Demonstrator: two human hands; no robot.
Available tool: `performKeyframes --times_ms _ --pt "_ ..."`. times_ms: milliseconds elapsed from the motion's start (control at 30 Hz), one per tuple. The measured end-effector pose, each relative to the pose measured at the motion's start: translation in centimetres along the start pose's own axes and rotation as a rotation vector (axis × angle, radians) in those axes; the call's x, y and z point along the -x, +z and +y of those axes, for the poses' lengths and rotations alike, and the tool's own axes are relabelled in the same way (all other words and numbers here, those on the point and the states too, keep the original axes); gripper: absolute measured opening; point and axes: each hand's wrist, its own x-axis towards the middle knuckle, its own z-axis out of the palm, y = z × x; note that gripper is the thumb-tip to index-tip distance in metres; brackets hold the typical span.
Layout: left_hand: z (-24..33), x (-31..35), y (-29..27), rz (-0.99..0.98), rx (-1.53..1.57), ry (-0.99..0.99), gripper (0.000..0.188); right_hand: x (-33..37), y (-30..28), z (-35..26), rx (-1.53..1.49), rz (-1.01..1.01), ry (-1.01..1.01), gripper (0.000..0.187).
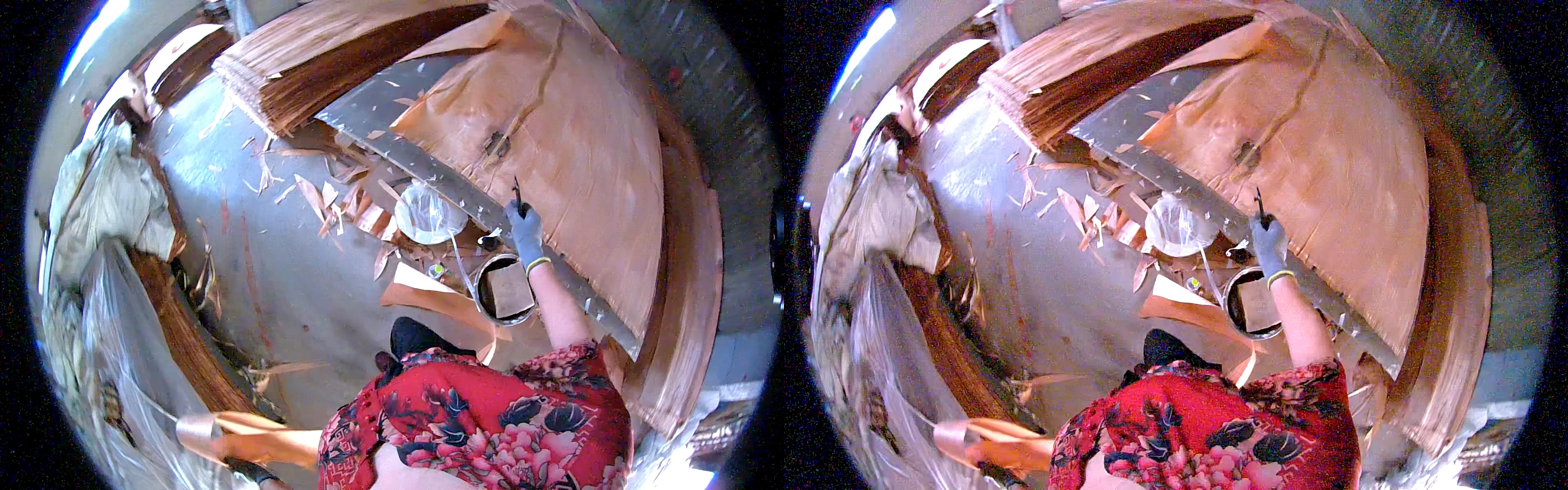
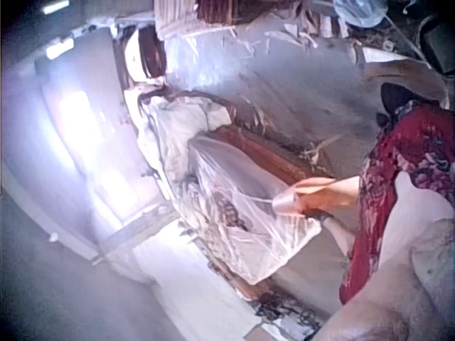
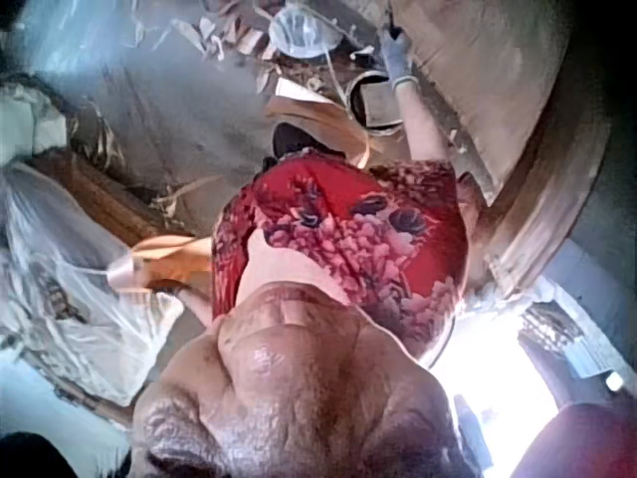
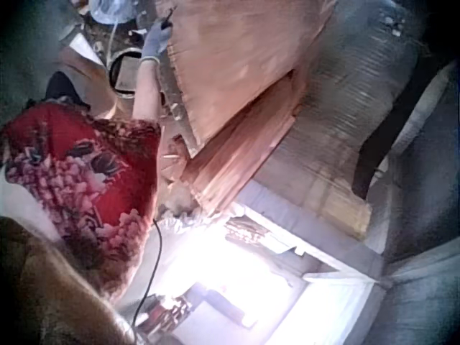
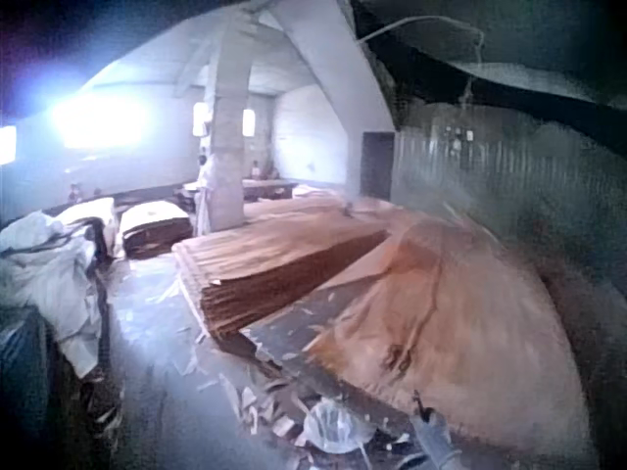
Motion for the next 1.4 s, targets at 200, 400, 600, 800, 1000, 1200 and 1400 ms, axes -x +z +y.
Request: performKeyframes --times_ms 200,400,600,800,1000,1200,1400 --pt "11.8 -8.3 2.3 -0.058 -0.167 0.230 0.042 -6.4 4.5 -5.7 0.334 0.215 -0.053 0.045" --pt "24.5 -15.3 3.2 0.014 -0.310 0.465 0.042 -12.5 9.0 -6.6 0.430 0.159 0.106 0.044" --pt "34.5 -22.9 3.0 0.150 -0.360 0.710 0.042 -14.7 5.2 -2.0 0.701 0.329 -0.236 0.026" --pt "45.1 -31.2 2.3 0.335 -0.422 0.977 0.042 -10.2 -10.9 4.4 0.075 0.268 -0.042 0.031" --pt "52.3 -36.4 -3.7 0.473 -0.611 1.022 0.042 -6.6 10.1 -6.6 -0.038 0.008 -0.073 0.022" --pt "55.7 -41.0 -5.2 0.506 -0.723 1.020 0.042 -3.0 28.2 -22.7 -0.501 -0.544 -0.301 0.051" --pt "58.4 -45.1 -7.0 0.509 -0.786 1.052 0.042 -0.8 40.5 -32.2 -0.580 -0.559 -0.599 0.098"
